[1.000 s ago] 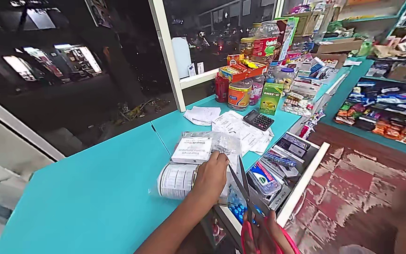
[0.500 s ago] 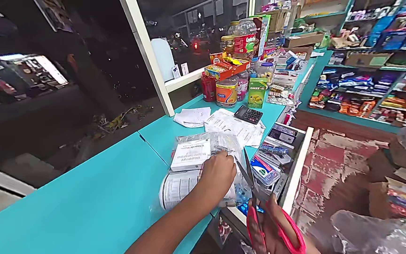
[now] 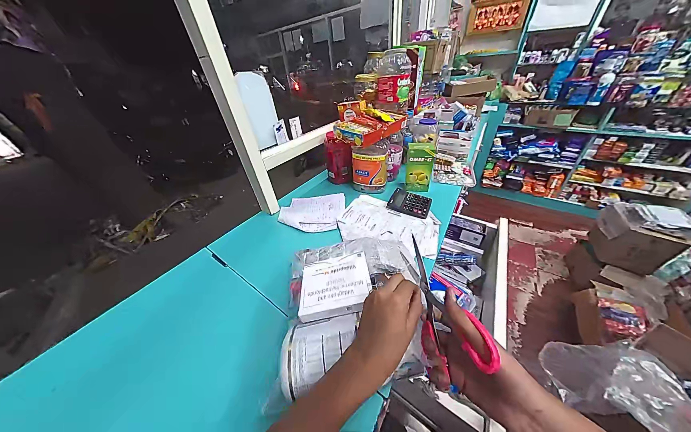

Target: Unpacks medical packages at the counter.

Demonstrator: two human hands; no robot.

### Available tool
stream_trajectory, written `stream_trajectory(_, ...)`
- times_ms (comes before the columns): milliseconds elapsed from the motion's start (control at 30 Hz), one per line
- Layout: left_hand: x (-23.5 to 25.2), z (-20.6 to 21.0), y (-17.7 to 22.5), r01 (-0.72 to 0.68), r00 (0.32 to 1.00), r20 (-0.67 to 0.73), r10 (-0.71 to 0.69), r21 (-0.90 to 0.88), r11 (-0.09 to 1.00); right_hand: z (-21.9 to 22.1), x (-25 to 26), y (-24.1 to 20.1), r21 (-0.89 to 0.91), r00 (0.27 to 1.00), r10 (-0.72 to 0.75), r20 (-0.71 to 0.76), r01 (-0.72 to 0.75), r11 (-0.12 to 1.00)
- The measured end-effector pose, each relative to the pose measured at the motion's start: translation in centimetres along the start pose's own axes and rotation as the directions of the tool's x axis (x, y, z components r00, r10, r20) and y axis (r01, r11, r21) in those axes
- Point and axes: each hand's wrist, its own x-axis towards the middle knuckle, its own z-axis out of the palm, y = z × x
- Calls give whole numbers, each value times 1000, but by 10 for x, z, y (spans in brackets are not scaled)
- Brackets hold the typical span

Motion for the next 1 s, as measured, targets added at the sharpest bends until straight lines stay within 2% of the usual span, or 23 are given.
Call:
stream_trajectory(167,3,-7,1,25,999,47,-22,-51,998,-1,3,-2,81,999,-11,36,8,997)
stream_trajectory(300,4,-17,0,21,996,93,-15,-68,997,2,2,-14,159,998,46,54,-54,986)
stream_trajectory(500,3,-37,-1,-6,990,141,14,-62,998,0,-8,-33,208,981,85,173,-121,971)
stream_trajectory(800,1,-48,-1,-40,988,141,54,-103,994,5,2,-52,210,977,160,138,-187,960)
stream_trajectory(1000,1,-52,4,-32,971,232,57,-112,993,-6,11,-50,230,985,147,86,-163,960)
